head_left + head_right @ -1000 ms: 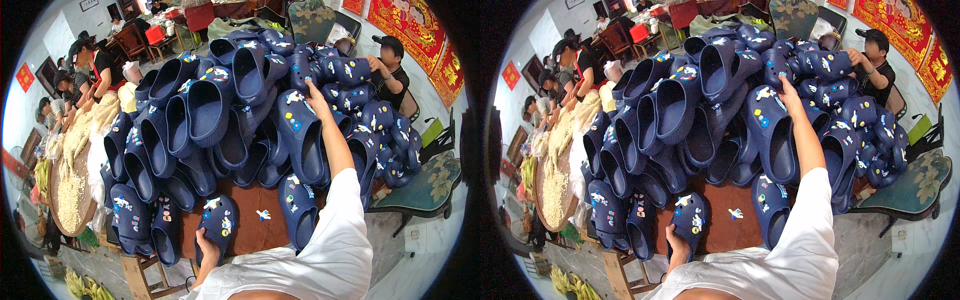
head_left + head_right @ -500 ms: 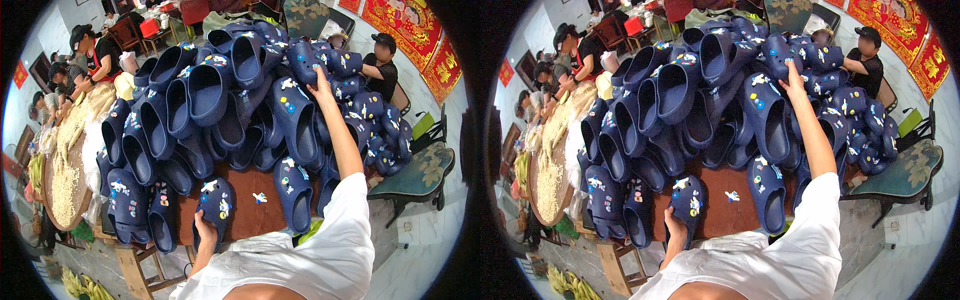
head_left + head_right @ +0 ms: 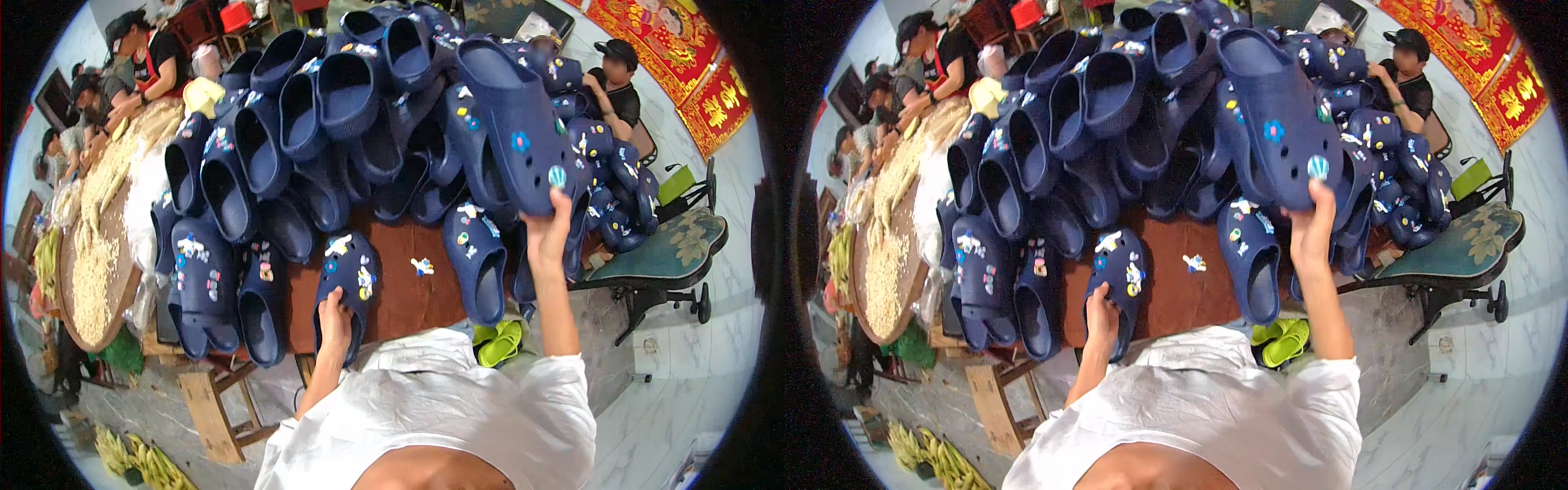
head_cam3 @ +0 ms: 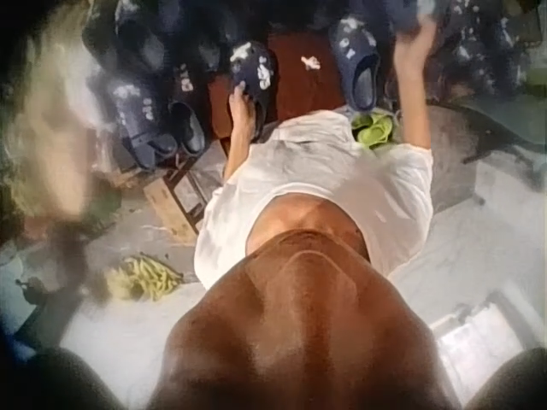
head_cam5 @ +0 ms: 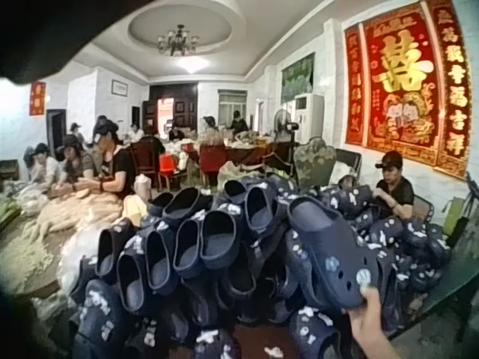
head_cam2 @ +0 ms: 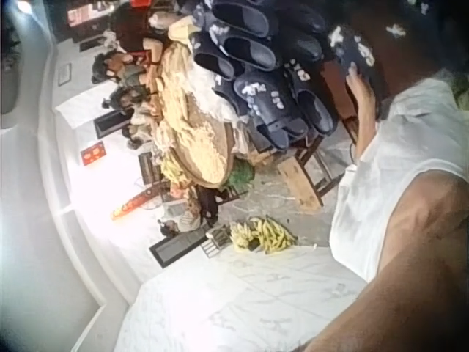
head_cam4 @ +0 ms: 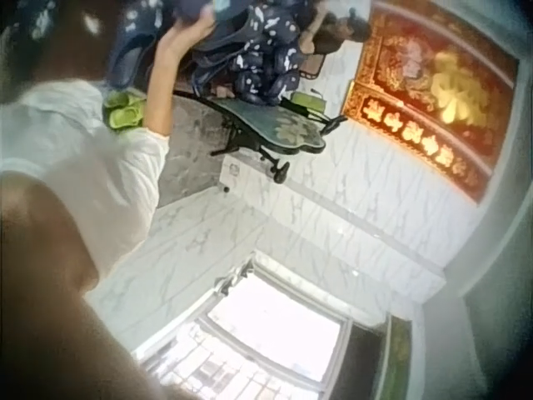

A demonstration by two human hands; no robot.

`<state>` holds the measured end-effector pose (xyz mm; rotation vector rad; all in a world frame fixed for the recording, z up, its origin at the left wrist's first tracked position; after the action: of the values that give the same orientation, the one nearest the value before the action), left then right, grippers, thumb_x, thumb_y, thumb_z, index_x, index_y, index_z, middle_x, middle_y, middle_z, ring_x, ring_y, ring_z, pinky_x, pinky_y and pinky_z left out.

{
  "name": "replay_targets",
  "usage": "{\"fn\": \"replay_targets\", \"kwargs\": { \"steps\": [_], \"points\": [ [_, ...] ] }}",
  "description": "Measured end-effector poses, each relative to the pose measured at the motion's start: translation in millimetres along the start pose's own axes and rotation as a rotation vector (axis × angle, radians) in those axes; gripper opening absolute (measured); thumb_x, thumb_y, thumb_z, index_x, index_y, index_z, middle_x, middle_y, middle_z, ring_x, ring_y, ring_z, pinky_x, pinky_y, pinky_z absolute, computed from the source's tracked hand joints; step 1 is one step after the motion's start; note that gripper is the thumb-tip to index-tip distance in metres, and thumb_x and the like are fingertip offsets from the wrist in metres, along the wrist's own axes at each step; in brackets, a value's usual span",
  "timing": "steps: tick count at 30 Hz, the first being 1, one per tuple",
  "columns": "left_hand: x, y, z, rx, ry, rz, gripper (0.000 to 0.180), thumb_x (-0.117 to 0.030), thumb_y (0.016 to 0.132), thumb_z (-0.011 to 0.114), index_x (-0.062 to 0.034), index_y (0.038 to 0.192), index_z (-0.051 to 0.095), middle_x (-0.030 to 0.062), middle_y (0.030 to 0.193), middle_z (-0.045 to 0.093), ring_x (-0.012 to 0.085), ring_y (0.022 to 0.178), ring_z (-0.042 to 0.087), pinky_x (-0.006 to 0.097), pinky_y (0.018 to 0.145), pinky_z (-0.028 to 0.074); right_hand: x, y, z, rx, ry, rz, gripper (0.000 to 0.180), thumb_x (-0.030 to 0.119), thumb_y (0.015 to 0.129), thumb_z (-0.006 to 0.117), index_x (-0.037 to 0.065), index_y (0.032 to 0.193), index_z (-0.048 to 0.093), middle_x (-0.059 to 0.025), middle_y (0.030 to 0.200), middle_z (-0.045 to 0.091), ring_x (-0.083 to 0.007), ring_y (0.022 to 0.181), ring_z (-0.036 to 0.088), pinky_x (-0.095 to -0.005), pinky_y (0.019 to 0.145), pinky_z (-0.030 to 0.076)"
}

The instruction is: Attaching decorative shoe charms into the holes of blue clog-style shoes.

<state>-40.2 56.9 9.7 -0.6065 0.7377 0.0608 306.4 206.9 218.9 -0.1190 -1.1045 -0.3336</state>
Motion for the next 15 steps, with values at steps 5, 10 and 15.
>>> {"fn": "replay_targets", "kwargs": {
  "steps": [5, 10, 15],
  "points": [
    [-15.7, -27.9, 5.9, -0.105, 0.099, 0.034, 0.013, -0.024, 0.09, 0.065, -0.0128, 0.094, 0.06, -0.0024, 0.09, 0.063, 0.0115, 0.077, 0.058, 0.031, 0.063, 0.04, -44.1, -101.9, -39.3, 0.064, 0.122, 0.249, 0.058, 0.041, 0.085, 0.062, 0.011, 0.134, 0.051, -0.0061, 0.133, 0.059, -0.0248, 0.117, 0.059, -0.0434, 0.09, 0.049],
    [-22.1, -31.6, -16.4, -0.094, 0.029, 0.083, 0.015, -0.022, 0.092, 0.063, -0.008, 0.097, 0.06, 0.0015, 0.094, 0.064, 0.0147, 0.084, 0.061, 0.033, 0.07, 0.046, -99.1, -159.7, -69.5, 0.036, 0.177, 0.471, 0.06, 0.032, 0.086, 0.063, 0.006, 0.138, 0.047, -0.0088, 0.139, 0.054, -0.0278, 0.127, 0.053, -0.0485, 0.108, 0.042],
    [-25.6, -30.0, -31.2, -0.125, -0.032, 0.112, 0.021, -0.021, 0.095, 0.059, -0.002, 0.105, 0.06, 0.0066, 0.104, 0.066, 0.016, 0.093, 0.064, 0.033, 0.079, 0.05, -136.3, -208.1, -66.7, 0.227, 0.158, 0.634, 0.06, 0.027, 0.088, 0.058, 0.001, 0.141, 0.044, -0.0117, 0.142, 0.051, -0.0276, 0.131, 0.05, -0.0465, 0.113, 0.038]
  ]
}}
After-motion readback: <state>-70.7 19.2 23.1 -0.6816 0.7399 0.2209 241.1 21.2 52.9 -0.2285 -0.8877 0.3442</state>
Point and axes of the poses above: each hand's wrist, its own y-axis towards the middle knuckle, its own z-axis out of the palm, x = y × z, the point moved 4 cm from there along y, towards the middle knuckle
